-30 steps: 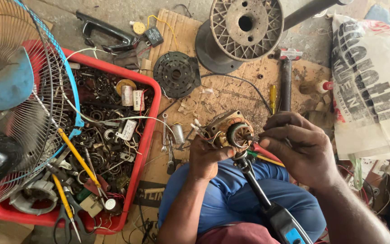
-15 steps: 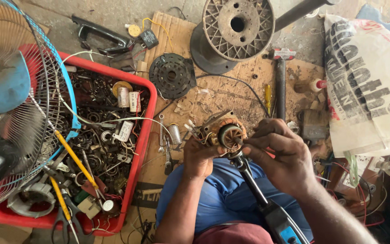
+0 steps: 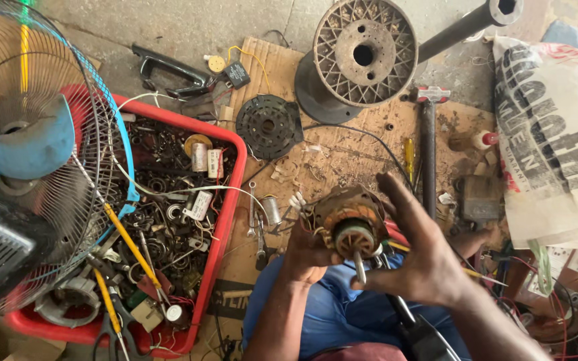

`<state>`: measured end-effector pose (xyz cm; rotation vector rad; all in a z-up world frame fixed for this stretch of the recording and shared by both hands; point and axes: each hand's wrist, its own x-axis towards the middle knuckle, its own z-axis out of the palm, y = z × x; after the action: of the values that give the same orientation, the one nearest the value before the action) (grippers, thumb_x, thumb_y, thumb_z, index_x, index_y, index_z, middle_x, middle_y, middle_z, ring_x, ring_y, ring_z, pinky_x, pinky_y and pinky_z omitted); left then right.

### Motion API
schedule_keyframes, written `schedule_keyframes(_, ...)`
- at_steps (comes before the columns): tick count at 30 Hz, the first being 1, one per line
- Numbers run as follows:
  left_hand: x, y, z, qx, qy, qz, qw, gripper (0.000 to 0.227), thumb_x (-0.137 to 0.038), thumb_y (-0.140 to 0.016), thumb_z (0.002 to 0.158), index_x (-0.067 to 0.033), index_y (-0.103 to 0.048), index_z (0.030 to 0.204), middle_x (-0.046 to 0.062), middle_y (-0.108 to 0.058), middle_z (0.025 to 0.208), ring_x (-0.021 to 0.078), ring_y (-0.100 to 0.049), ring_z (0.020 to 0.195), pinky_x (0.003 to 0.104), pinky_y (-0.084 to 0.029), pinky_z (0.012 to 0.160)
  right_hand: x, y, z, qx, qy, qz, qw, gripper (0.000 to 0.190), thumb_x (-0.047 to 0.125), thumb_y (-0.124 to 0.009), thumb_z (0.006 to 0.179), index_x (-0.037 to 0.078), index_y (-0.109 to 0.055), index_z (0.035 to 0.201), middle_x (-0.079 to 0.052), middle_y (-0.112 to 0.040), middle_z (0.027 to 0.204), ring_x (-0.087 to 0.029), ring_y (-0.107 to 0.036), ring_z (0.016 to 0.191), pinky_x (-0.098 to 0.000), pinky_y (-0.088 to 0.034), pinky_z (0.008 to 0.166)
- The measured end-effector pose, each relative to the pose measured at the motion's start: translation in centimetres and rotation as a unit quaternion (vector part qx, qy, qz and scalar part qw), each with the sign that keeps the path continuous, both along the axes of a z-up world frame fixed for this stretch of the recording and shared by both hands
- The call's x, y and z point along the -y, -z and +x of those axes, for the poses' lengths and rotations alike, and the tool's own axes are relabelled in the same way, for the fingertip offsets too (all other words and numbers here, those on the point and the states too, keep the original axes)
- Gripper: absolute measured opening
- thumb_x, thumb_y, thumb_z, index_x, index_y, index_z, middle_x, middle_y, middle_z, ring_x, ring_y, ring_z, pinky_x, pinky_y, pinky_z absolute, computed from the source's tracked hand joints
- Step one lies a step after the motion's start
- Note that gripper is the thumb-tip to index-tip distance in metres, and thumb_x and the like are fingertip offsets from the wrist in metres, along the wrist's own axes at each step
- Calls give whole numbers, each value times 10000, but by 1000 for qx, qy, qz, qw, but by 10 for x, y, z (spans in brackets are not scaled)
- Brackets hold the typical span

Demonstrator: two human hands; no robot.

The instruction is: The person disassembles a small electrical motor by removing the rotor and stator components. They use a hammer to tap the stator housing and a screwdriver to adjust internal parts. The person then reassembles the motor components, aligning the rotor and stator.

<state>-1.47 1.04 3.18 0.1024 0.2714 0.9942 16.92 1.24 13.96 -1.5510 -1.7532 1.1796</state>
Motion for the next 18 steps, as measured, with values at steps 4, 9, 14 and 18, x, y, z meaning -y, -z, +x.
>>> schedule_keyframes(4,5,7,1,29,-17,-13,999,1103,-147,-1014,627,91,-427,1530,219,-628,1400,323,-649,1273,450,-566,1092,4,15,-21,58,46,46,996,1408,411,-1002,495,-59,-233,1577,-277,-496,1532,-341,-566,1383,-424,-506,1112)
schedule_keyframes(9,16,33,11,44,-47,-44,997,1009,-255,-977,727,89,-450,1516,254,-619,1405,351,-668,1239,471,-600,1037,5,27,-40,91,98,34,990,1463,501,-984,486,-85,-198,1572,-290,-548,1468,-359,-645,1280,-427,-571,1004)
schedule_keyframes(14,21,55,18,120,-40,-69,990,891,-292,-927,817,68,-490,1505,238,-627,1407,340,-677,1232,451,-595,1044,5,40,-52,176,94,76,977,1518,657,-941,440,-98,-215,1539,-269,-618,1370,-369,-676,1197,-428,-575,957)
schedule_keyframes(18,26,58,18,73,-78,-72,992,822,-311,-880,874,76,-496,1489,248,-634,1379,347,-687,1197,456,-602,1020,0,41,-49,180,79,88,977,1481,705,-915,407,-96,-306,1493,-260,-655,1323,-335,-718,1150,-406,-604,929)
